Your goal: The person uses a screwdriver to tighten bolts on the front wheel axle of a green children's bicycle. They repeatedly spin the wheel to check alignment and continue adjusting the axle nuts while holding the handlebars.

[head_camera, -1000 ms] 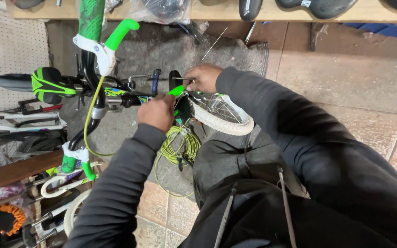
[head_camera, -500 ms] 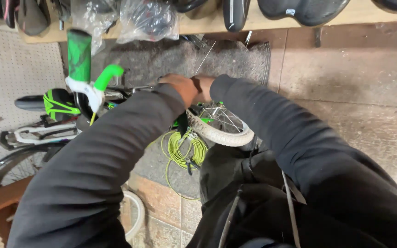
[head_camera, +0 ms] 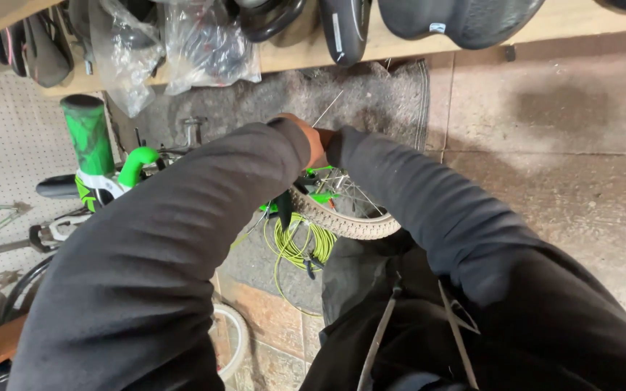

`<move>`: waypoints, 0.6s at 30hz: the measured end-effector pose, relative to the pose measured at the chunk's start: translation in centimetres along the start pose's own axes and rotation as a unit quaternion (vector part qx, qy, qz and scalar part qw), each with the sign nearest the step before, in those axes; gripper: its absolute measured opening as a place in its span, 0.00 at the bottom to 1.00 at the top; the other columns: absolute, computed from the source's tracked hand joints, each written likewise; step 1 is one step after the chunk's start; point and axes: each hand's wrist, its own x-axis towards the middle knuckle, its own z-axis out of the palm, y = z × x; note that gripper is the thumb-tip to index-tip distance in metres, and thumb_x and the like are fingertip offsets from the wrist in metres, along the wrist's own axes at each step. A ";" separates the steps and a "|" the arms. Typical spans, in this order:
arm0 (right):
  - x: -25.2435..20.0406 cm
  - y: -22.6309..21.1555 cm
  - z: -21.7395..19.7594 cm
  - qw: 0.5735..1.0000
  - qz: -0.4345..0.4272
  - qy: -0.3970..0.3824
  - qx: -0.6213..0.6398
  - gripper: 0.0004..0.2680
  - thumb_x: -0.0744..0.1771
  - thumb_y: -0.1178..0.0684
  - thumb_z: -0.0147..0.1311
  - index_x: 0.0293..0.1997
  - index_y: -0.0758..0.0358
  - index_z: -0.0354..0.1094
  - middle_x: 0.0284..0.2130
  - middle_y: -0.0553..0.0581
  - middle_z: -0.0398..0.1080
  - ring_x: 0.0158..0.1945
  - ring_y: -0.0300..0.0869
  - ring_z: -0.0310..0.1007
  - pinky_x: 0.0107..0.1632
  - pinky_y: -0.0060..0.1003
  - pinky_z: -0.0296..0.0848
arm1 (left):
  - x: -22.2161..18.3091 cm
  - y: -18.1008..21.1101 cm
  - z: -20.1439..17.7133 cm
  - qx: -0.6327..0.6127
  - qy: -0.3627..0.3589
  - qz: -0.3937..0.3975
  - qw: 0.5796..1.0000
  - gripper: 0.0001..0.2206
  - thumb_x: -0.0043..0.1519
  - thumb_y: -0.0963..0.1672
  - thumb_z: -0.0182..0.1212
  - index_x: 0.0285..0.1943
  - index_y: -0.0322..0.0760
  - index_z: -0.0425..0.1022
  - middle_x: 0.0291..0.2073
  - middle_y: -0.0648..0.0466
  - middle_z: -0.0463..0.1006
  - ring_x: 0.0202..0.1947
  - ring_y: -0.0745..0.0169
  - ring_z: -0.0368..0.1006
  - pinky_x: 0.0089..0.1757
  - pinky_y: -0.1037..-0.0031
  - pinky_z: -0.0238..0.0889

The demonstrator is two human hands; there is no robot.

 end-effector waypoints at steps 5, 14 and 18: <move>-1.1 -1.0 -0.5 0.999 0.006 0.052 0.011 0.18 0.62 0.49 0.62 0.57 0.59 0.70 0.54 0.63 0.71 0.54 0.58 0.74 0.56 0.48 0.74 | 0.0 1.2 0.5 0.064 0.039 -0.001 0.997 0.15 0.64 0.47 0.58 0.58 0.45 0.80 0.54 0.52 0.80 0.55 0.44 0.76 0.49 0.46 0.68; -6.0 -13.9 -6.9 0.960 0.220 0.151 0.082 0.24 0.63 0.44 0.63 0.66 0.55 0.63 0.59 0.59 0.65 0.47 0.49 0.76 0.48 0.42 0.79 | -28.6 2.4 -3.5 -0.259 0.621 -0.056 0.738 0.23 0.58 0.54 0.77 0.50 0.39 0.75 0.39 0.49 0.77 0.38 0.49 0.79 0.39 0.64 0.73; -12.2 -16.1 -4.4 0.950 0.199 0.237 -0.046 0.22 0.65 0.47 0.66 0.65 0.59 0.66 0.53 0.61 0.68 0.45 0.49 0.75 0.46 0.41 0.76 | -33.8 -1.5 -1.6 -0.168 0.607 -0.279 0.725 0.45 0.49 0.56 0.83 0.66 0.25 0.65 0.46 0.30 0.74 0.36 0.32 0.76 0.32 0.53 0.70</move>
